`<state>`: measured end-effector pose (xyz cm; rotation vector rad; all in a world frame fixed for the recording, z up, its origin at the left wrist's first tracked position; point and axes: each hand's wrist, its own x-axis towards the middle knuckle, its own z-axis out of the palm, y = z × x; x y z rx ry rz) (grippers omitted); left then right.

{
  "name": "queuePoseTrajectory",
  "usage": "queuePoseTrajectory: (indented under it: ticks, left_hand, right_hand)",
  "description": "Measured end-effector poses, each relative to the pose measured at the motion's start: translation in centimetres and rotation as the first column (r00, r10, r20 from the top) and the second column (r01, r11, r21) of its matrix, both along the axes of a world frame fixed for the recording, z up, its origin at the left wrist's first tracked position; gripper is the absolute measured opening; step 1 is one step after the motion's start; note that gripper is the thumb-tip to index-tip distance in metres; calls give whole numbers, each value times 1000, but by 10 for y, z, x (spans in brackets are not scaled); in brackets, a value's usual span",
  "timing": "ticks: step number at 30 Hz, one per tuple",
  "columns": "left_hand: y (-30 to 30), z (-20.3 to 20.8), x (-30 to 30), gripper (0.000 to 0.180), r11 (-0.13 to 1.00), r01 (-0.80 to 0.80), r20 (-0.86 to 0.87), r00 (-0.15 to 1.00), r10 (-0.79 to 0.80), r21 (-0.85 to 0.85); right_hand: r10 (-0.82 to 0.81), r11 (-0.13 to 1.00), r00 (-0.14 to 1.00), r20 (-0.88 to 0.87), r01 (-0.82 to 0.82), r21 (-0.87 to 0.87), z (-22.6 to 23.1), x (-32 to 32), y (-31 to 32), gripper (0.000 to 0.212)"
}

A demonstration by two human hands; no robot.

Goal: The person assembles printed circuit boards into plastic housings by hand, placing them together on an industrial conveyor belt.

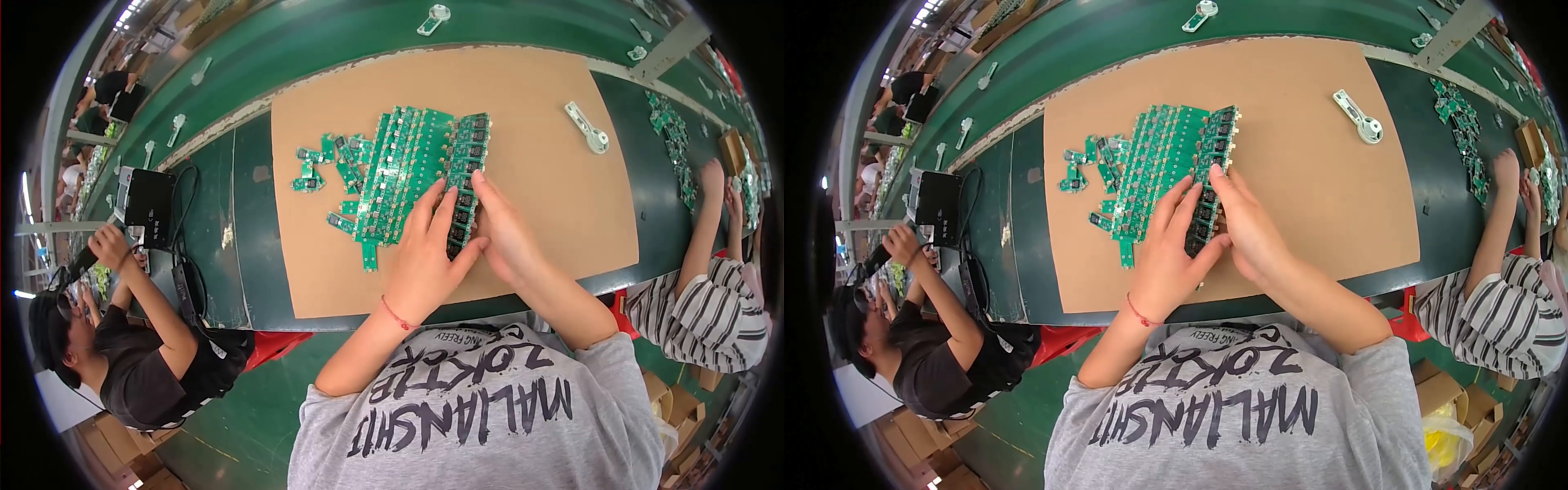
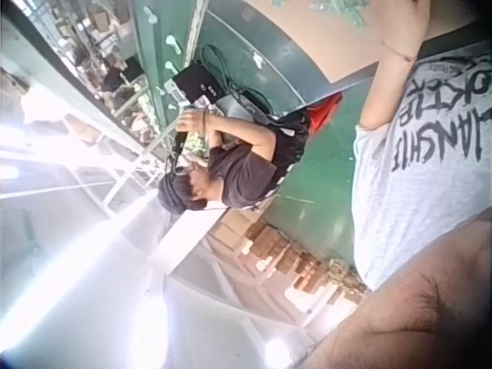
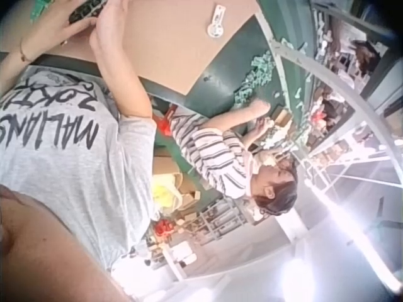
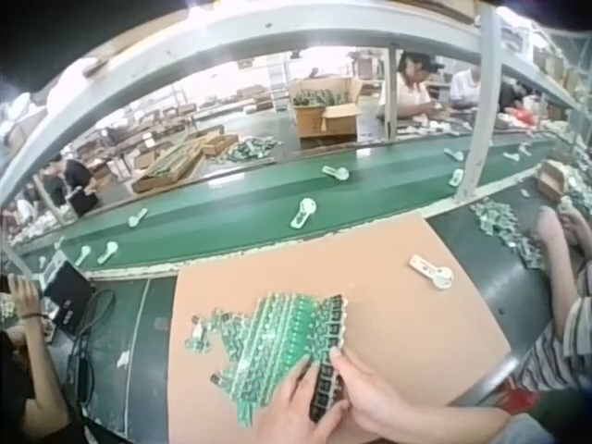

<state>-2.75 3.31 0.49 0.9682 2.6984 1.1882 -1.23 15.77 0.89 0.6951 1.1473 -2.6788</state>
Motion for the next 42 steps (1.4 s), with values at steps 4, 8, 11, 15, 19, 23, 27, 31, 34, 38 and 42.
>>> queuePoseTrajectory:
  ticks: [4,8,11,15,19,23,27,31,34,38,42]
  left_hand:
    - [-7,-5,-7,53,974,-23,310,949,-50,226]
    - [-8,-9,-7,46,902,-154,554,826,-107,403]
    - [-10,-9,-7,44,844,-274,673,728,-131,460]
    - [-10,-11,-7,45,852,-227,663,728,-173,471]
    - [-9,-4,-6,46,889,-87,534,824,-189,449]
    - [-13,-5,-7,43,859,-296,705,702,-101,418]
    - [-10,-7,-20,46,964,-211,-44,974,221,164]
    - [-4,0,-13,52,995,32,60,997,-38,97]
    - [-1,-4,-9,55,992,-1,215,976,-27,126]
    - [-8,-10,-13,50,960,-32,409,908,-88,278]
    - [-10,-9,-15,45,895,-103,568,803,-183,434]
  right_hand:
    - [-11,995,1000,-5,11,96,-5,0,0,38]
    - [-55,995,998,0,55,86,-9,0,2,37]
    - [-49,998,999,-1,49,46,-9,0,3,38]
    - [-38,996,999,-19,39,80,-4,1,4,41]
    - [-49,991,998,-43,54,126,-7,2,3,41]
    - [-29,997,999,-17,30,70,-9,4,7,39]
    - [-85,993,996,0,84,85,-13,5,7,35]
    - [-39,997,999,-23,40,64,-5,6,4,35]
    - [-8,993,1000,7,7,121,-6,7,-1,38]
    - [-2,986,999,-33,7,164,-10,6,0,39]
    - [-14,992,996,-85,25,126,-10,6,2,38]
